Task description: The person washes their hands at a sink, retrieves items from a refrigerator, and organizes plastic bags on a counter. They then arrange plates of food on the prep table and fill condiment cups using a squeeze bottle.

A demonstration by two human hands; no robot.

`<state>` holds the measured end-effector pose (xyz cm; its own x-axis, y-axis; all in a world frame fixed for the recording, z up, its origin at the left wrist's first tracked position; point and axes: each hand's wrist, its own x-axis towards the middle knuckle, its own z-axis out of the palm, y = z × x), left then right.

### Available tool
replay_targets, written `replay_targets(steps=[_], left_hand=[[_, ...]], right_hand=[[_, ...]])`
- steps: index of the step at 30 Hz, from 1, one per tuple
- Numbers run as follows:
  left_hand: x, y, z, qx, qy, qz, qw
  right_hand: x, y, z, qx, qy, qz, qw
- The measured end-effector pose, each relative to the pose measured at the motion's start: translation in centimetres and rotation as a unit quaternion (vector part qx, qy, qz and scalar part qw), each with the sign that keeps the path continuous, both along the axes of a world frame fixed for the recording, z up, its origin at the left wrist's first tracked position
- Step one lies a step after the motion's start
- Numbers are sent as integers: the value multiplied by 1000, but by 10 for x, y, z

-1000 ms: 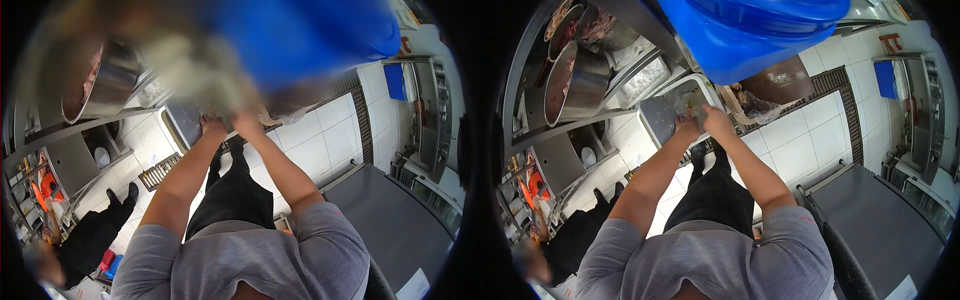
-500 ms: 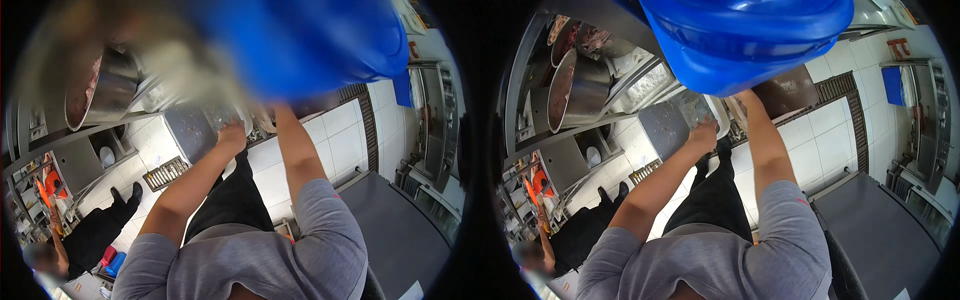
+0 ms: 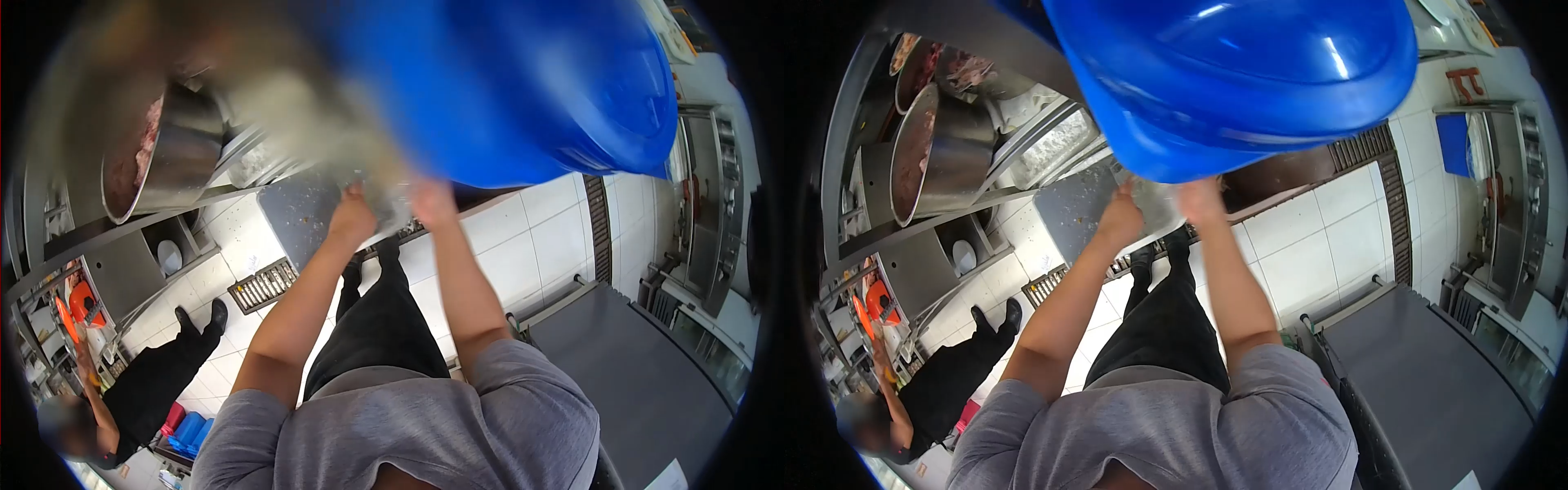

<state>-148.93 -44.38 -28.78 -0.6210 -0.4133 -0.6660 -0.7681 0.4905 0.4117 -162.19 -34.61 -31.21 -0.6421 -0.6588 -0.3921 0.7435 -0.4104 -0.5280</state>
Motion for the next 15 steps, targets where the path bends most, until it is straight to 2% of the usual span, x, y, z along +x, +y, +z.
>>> replay_targets(steps=[2, 3, 4, 5, 6, 7, 8, 10, 11, 12, 13, 14, 15], left_hand=[[-9, -9, 30, -12, 67, 221, 973], [-6, -11, 29, -12, 66, 218, 974], [-2, -13, 27, -69, 90, 208, 972], [3, -14, 24, -126, 112, 196, 966], [8, -15, 20, -127, 111, 193, 967], [12, -19, 16, -114, 65, 128, 983], [16, -22, 14, -100, 18, 62, 993], [16, -21, 32, -91, 26, 60, 994], [14, -19, 41, -80, 39, 62, 994], [16, -15, 45, -76, 40, 61, 994], [18, -14, 48, -68, 46, 69, 994], [19, -14, 52, -63, 51, 78, 994], [20, -14, 59, -65, 53, 82, 993]], right_hand=[[34, -19, -41, -80, -33, 107, 991], [52, -39, -36, 45, 28, 141, 989], [64, -55, -31, 169, 87, 173, 966], [73, -55, -50, 168, 84, 171, 967], [82, -52, -88, 346, 302, 349, 817], [86, -53, -112, 478, 480, 478, 560], [86, -54, -119, 477, 478, 476, 563], [83, -50, -107, 470, 508, 395, 604], [82, -48, -90, 489, 529, 302, 624], [74, -44, -54, 492, 528, 303, 622], [61, -38, -20, 463, 581, 270, 613], [49, -31, -4, 428, 632, 235, 601], [35, -27, -22, 448, 629, 200, 604]])
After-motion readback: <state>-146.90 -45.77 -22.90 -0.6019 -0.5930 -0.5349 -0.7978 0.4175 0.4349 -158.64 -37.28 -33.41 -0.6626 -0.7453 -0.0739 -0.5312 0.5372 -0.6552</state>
